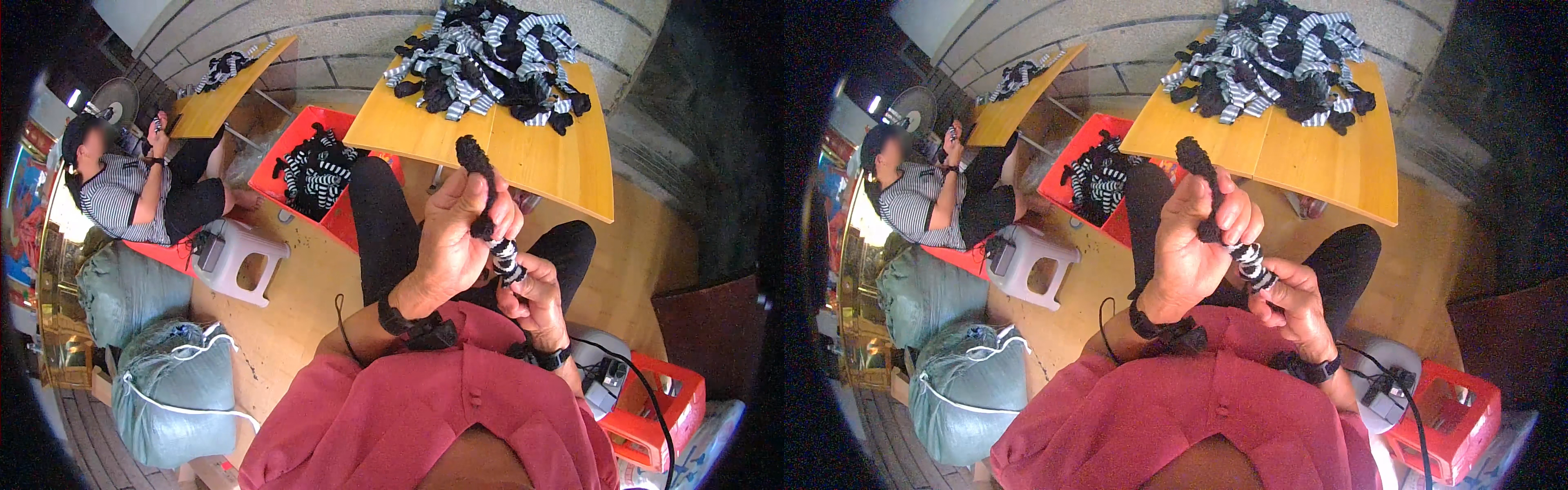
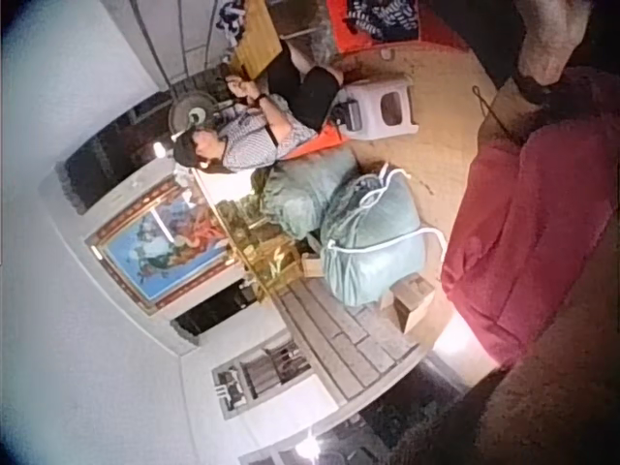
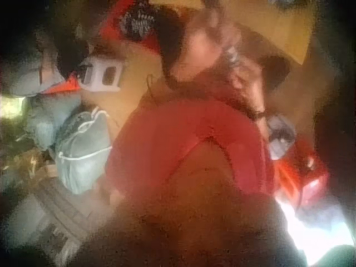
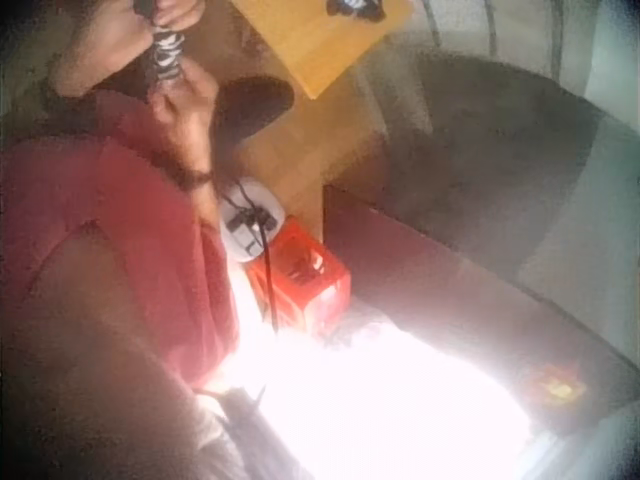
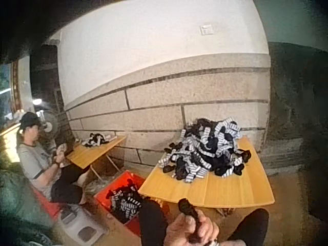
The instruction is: Turning small striped fabric tubes right-side out using a thin metal rod.
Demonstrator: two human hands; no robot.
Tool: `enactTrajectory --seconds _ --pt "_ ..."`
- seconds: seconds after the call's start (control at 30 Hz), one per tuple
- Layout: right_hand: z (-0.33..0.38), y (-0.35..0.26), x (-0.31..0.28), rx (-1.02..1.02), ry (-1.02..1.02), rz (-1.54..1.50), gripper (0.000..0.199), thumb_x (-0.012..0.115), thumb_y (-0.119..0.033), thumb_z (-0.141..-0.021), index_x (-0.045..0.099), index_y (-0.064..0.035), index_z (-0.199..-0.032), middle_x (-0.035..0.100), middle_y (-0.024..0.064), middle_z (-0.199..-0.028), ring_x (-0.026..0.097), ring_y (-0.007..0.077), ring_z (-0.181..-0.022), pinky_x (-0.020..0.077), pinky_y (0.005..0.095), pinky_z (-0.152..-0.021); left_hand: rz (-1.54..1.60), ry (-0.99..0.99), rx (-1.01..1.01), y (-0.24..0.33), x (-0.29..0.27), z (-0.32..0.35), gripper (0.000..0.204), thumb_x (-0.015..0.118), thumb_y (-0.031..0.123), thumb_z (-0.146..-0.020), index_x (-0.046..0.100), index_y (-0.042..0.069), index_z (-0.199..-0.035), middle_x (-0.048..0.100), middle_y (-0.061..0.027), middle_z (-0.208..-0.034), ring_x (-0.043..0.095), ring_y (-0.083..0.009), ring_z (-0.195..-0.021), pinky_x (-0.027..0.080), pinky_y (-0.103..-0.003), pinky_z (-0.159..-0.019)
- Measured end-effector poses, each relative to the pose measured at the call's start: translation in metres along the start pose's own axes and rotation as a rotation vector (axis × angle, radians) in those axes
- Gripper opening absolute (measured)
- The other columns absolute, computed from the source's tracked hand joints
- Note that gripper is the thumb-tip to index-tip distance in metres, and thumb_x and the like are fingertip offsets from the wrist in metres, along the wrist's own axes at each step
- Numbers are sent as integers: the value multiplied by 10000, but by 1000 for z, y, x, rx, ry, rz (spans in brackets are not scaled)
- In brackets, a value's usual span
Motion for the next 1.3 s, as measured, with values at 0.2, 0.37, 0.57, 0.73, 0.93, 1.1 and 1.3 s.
enactTrajectory --seconds 0.2,0.37,0.57,0.73,0.93,1.1,1.3 --pt "-5 -7 4 28 -142 -163 409 592 -159 -809 506 66 -1139 499 51 -579 370 72 -415 198 189 -332 -245 68 -64 4 0 -3 208 513 178 -904 483 23 -1039 529 -61 -756 502 -169 -640 411 -338 -627" --pt "3 -11 -6 24 -55 -66 379 556 -121 -822 498 44 -1158 536 76 -607 448 80 -437 222 178 -326 -389 181 128 27 -3 -14 263 524 158 -895 472 18 -1112 554 -83 -911 590 -225 -797 527 -406 -685" --pt "8 -18 -8 -1 169 370 262 468 -31 -876 540 -25 -1127 523 23 -617 416 52 -483 286 173 -421 -349 248 125 35 -12 -15 133 503 146 -904 498 18 -941 593 -104 -804 595 -194 -705 521 -351 -628" --pt "12 -28 -2 -62 161 490 202 471 -45 -889 585 20 -1042 503 -7 -671 443 62 -592 361 198 -528 -173 279 -22 22 -24 -16 166 440 230 -933 465 66 -919 568 -108 -771 564 -249 -682 459 -408 -693" --pt "11 -27 6 21 55 391 205 490 -96 -901 581 -5 -1061 507 -16 -651 446 47 -575 332 189 -490 -130 107 0 22 -14 -12 215 447 277 -931 469 72 -871 520 -76 -708 495 -205 -627 407 -385 -663" --pt "11 -18 3 80 102 252 227 473 -68 -878 567 33 -1059 535 42 -613 386 35 -458 232 169 -382 -152 34 26 8 -15 -10 195 497 242 -912 485 48 -887 534 -70 -699 488 -187 -573 424 -374 -588" --pt "3 -17 11 116 25 156 227 469 -74 -883 563 3 -1075 542 34 -625 407 44 -464 267 171 -391 -186 113 -43 10 -20 1 129 565 106 -867 494 37 -949 602 -92 -783 607 -205 -704 508 -345 -643"
Point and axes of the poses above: each hand's wrist, its own z-axis away from the middle knuckle, its own x-axis out of the palm, y = z × x, the point moved 6 cm from there along -z, towards the middle knuckle
